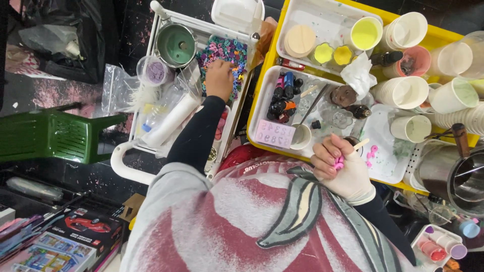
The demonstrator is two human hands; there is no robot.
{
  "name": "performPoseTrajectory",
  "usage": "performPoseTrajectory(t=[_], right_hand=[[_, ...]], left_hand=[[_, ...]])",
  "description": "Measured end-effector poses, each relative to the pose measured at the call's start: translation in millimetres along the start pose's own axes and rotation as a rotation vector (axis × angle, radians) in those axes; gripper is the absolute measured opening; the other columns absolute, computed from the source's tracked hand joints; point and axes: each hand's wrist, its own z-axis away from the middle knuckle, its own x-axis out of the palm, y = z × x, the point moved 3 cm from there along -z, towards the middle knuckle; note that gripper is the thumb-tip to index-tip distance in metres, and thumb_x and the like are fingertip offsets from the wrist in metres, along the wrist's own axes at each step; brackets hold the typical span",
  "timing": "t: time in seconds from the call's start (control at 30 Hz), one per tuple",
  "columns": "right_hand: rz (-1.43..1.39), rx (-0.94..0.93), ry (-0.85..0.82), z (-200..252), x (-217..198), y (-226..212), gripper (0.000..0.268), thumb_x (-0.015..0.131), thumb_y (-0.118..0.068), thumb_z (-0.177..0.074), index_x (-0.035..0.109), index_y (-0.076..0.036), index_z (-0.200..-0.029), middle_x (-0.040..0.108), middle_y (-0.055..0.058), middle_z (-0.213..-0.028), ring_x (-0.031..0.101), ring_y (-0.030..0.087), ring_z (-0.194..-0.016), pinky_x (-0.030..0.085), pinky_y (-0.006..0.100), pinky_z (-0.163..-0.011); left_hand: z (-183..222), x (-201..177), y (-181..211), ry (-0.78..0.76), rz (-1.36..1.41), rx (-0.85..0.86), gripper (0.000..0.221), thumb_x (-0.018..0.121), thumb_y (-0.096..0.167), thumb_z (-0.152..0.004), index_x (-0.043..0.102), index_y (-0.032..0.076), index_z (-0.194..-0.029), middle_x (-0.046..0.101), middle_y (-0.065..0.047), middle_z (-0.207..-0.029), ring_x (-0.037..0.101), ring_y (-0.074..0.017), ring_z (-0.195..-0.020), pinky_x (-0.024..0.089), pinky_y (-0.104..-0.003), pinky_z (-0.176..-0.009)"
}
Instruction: Placing decorative wax flower shapes into containers and stirring melted wax.
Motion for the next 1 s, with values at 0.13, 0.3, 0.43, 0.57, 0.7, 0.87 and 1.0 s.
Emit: performPoseTrajectory(t=[0.13,0.3,0.43,0.57,0.7,0.87,1.0], right_hand=[[0.002,-0.022,0.023,6,-4,0,0.041,0.048,-0.029,-0.112,0.045,-0.009,-0.077,0.041,0.003,-0.072,0.042,0.015,-0.061,0.037,0.028,-0.053],[-0.006,-0.054,0.051,13,-10,-5,0.041,0.048,-0.029,-0.112,0.045,-0.009,-0.077,0.041,0.003,-0.073,0.042,0.015,-0.062,0.037,0.028,-0.053],[0.011,-0.058,0.057,12,-11,-6,0.041,0.048,-0.029,-0.113,0.045,-0.010,-0.076,0.041,0.003,-0.073,0.042,0.015,-0.062,0.037,0.029,-0.055],[0.031,-0.038,0.050,6,-9,-4,0.041,0.048,-0.029,-0.112,0.045,-0.010,-0.076,0.041,0.002,-0.072,0.042,0.015,-0.062,0.038,0.029,-0.055],[0.031,-0.001,0.036,2,-14,0,0.043,0.048,-0.030,-0.113,0.045,-0.009,-0.076,0.041,0.003,-0.072,0.042,0.015,-0.063,0.038,0.028,-0.054],[0.067,0.003,0.054,2,-12,7,0.042,0.049,-0.029,-0.112,0.045,-0.009,-0.075,0.042,0.003,-0.071,0.042,0.014,-0.062,0.038,0.027,-0.054],[0.075,0.003,0.042,3,-14,10,0.041,0.049,-0.029,-0.111,0.046,-0.009,-0.075,0.042,0.003,-0.072,0.043,0.015,-0.062,0.038,0.027,-0.053]], left_hand=[[9,45,-24,-0.099,-0.019,0.052,0.019,0.068,0.003,-0.085,0.074,0.012,-0.100,0.063,-0.008,-0.103,0.062,-0.0331,-0.100,0.049,-0.044,-0.086],[3,35,-52,-0.150,-0.141,0.107,0.018,0.071,0.006,-0.084,0.077,0.021,-0.093,0.067,-0.005,-0.096,0.063,-0.0298,-0.089,0.048,-0.046,-0.076],[5,-9,-79,-0.067,-0.083,0.112,0.012,0.075,0.011,-0.083,0.075,0.017,-0.093,0.068,-0.005,-0.093,0.065,-0.0322,-0.091,0.049,-0.046,-0.075],[29,-18,-106,-0.419,0.093,0.024,0.015,0.080,0.013,-0.082,0.072,0.013,-0.095,0.066,-0.009,-0.096,0.066,-0.0350,-0.097,0.051,-0.046,-0.084],[55,-20,-99,-0.519,-0.031,0.051,0.028,0.082,0.009,-0.071,0.069,0.009,-0.096,0.063,-0.016,-0.100,0.064,-0.0396,-0.096,0.050,-0.049,-0.082],[69,4,-120,-0.391,-0.166,0.037,0.022,0.075,0.002,-0.078,0.068,0.009,-0.098,0.063,-0.016,-0.104,0.064,-0.0396,-0.095,0.051,-0.049,-0.081],[69,10,-125,-0.367,-0.243,0.047,0.015,0.074,0.003,-0.081,0.068,0.009,-0.093,0.063,-0.015,-0.103,0.064,-0.0386,-0.095,0.052,-0.047,-0.082]])
